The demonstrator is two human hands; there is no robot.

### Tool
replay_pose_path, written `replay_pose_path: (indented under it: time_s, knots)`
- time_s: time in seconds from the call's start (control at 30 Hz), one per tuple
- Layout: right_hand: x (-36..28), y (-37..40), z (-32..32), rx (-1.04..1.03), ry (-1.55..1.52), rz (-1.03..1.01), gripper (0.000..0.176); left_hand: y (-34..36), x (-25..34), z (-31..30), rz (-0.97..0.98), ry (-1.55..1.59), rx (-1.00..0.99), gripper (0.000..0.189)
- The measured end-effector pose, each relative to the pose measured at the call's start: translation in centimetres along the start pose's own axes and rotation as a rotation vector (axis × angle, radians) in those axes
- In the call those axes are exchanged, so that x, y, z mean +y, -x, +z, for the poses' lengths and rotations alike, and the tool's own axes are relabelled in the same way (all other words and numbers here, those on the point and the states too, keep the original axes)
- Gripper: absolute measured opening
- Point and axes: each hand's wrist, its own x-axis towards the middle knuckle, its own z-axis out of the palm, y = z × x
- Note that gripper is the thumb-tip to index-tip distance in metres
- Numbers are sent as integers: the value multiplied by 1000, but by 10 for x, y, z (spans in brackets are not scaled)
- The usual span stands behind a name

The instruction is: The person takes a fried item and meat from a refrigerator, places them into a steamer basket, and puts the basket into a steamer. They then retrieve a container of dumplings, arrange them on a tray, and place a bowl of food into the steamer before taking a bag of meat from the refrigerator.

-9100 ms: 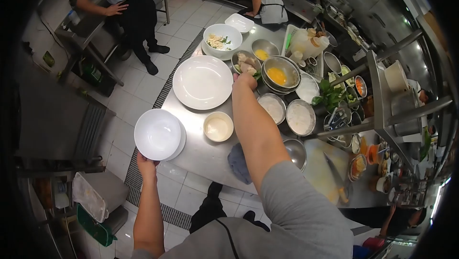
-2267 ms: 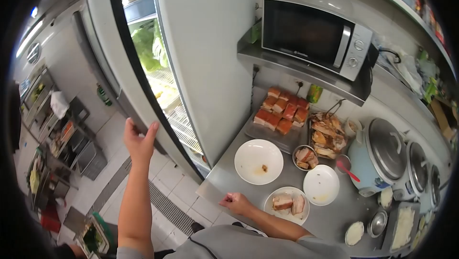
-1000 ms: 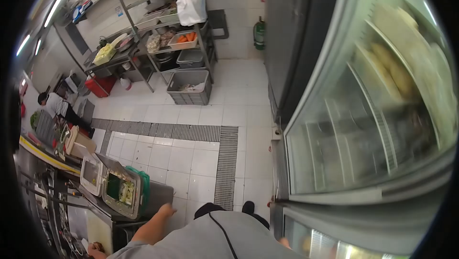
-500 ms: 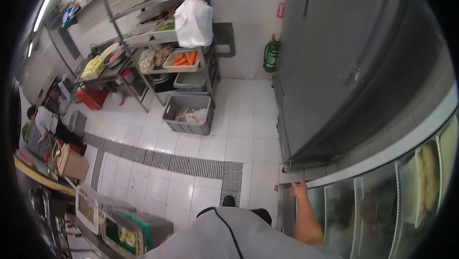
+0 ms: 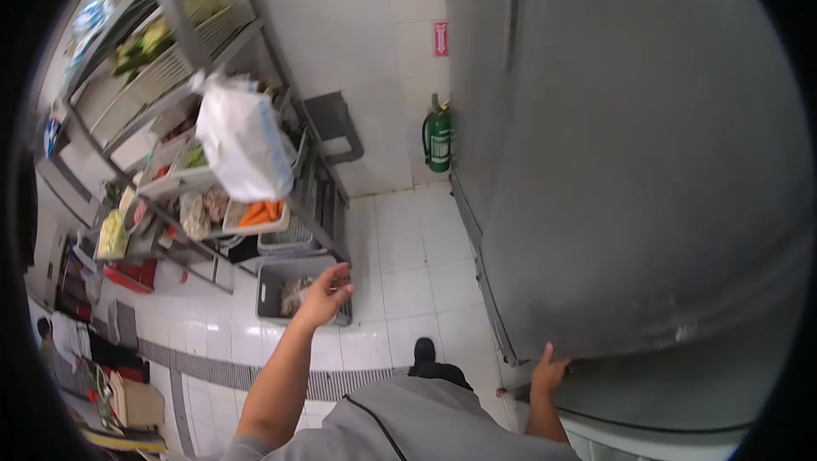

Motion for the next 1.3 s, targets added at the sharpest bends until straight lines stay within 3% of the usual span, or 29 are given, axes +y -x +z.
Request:
replay_pose_path:
  time_s: [0.07, 0.13, 0.27, 0.33, 0.4, 0.47, 0.5, 0.57, 0.6, 0.63, 0.7, 0.73, 0.87, 0.9, 0.97, 1.0, 1.07, 1.1, 1.13, 1.17, 1.2, 1.23, 1.3]
  knots:
    - [-2, 9, -19, -22, 28, 0, 79, -42, 52, 6, 51, -78, -148, 56]
    - [-26, 3, -33, -209, 144, 2, 79, -110, 74, 13, 118, -58, -208, 54]
    - [-6, 3, -15, -123, 313, 131, 73, -248, 164, 47, 393, -11, -280, 51]
    - [-22, 16, -14, -36, 225, 129, 69, -322, 214, 83, 492, 105, -280, 54]
    - [-36, 25, -7, 38, 170, 210, 66, -387, 271, 120, 734, 150, -178, 59]
    - [-35, 35, 5, 88, 22, 297, 65, -434, 328, 158, 842, 342, -72, 54]
    - [-36, 42, 9, 117, 27, 332, 65, -444, 352, 169, 846, 358, -116, 54]
    - [-44, 57, 19, 1, -78, 414, 61, -450, 397, 177, 730, 324, -93, 36]
    - [-23, 67, 38, 41, 87, 312, 58, -451, 407, 178, 732, 339, -129, 36]
    - [-7, 77, 56, 60, 96, 336, 58, -451, 411, 177, 729, 274, -145, 39]
    - [23, 106, 98, -131, 132, 372, 58, -457, 409, 177, 722, 211, -189, 47]
    - [71, 129, 130, -185, -79, 346, 61, -462, 405, 178, 775, 232, -191, 52]
    - [-14, 171, 155, -396, -63, 467, 64, -458, 399, 165, 852, 332, -241, 57]
    - [-51, 174, 152, -382, -141, 683, 65, -463, 388, 159, 871, 369, -236, 56]
    - [-1, 212, 186, -514, 199, 196, 57, -468, 358, 125, 892, 449, -227, 50]
    - [-21, 212, 185, -514, 194, 211, 57, -473, 337, 104, 930, 472, -164, 45]
    - [-70, 207, 178, -588, 37, 845, 48, -477, 292, 55, 718, 869, -198, 17]
    - [-74, 209, 185, -593, 39, 852, 48, -499, 253, 22, 778, 1087, -336, 10]
    - [-53, 212, 199, -644, 122, 752, 47, -502, 241, -4, 803, 1108, -251, 22]
    - [-32, 214, 210, -696, 207, 645, 47, -541, 199, -46, 1035, 1025, -462, 34]
    - [-17, 215, 215, -678, 400, 301, 58, -562, 155, -81, 1238, 540, 41, 40]
    - [-81, 176, 200, -617, 186, 735, 65, -559, 177, -102, 1085, 1080, -574, 50]
    - [-72, 142, 217, -617, 129, 659, 66, -574, 156, -143, 1011, 1100, -611, 56]
